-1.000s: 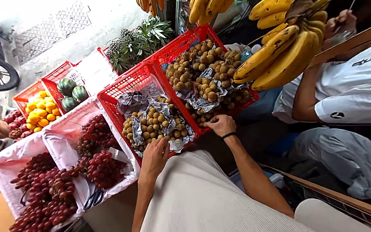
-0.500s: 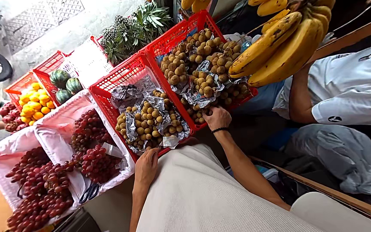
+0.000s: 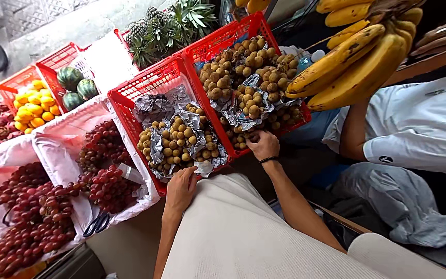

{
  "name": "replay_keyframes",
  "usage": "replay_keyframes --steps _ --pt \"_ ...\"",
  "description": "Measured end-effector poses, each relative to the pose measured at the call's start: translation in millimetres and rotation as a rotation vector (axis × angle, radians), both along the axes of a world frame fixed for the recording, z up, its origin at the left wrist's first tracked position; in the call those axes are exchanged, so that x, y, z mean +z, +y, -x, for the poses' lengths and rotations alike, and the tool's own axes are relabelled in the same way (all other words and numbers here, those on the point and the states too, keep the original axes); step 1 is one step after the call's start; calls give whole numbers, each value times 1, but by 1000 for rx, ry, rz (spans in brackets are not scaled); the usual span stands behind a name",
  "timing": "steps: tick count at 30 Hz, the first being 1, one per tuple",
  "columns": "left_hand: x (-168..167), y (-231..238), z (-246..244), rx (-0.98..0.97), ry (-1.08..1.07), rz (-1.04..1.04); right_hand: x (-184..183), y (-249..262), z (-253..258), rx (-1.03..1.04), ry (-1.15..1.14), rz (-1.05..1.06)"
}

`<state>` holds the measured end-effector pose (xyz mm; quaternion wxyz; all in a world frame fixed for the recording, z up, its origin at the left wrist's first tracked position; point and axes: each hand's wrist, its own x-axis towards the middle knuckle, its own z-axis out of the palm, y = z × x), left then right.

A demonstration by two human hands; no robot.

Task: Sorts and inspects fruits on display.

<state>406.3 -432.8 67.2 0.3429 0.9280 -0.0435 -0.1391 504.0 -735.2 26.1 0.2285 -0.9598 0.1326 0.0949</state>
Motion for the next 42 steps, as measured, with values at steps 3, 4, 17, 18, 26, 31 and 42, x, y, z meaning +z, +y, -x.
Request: replay_keyframes --steps 3,4,17,18,26,31,42 --pt "-2 -9 -9 -80 27 3 -2 7 3 29 -30 91" --pt "-4 -9 -10 -93 20 5 -4 9 3 38 -41 108" --pt "-11 7 -10 -142 38 -54 -6 14 5 26 -78 190" --pt "-11 8 -10 -149 43 -55 -6 16 5 9 -76 189" --pt "-16 5 -2 -176 63 -56 6 2 10 112 -14 25" --pt "-12 15 4 -131 82 -53 16 -56 9 -356 -260 34" --pt "4 -17 -24 -373 94 25 16 -120 -36 -607 -164 17"
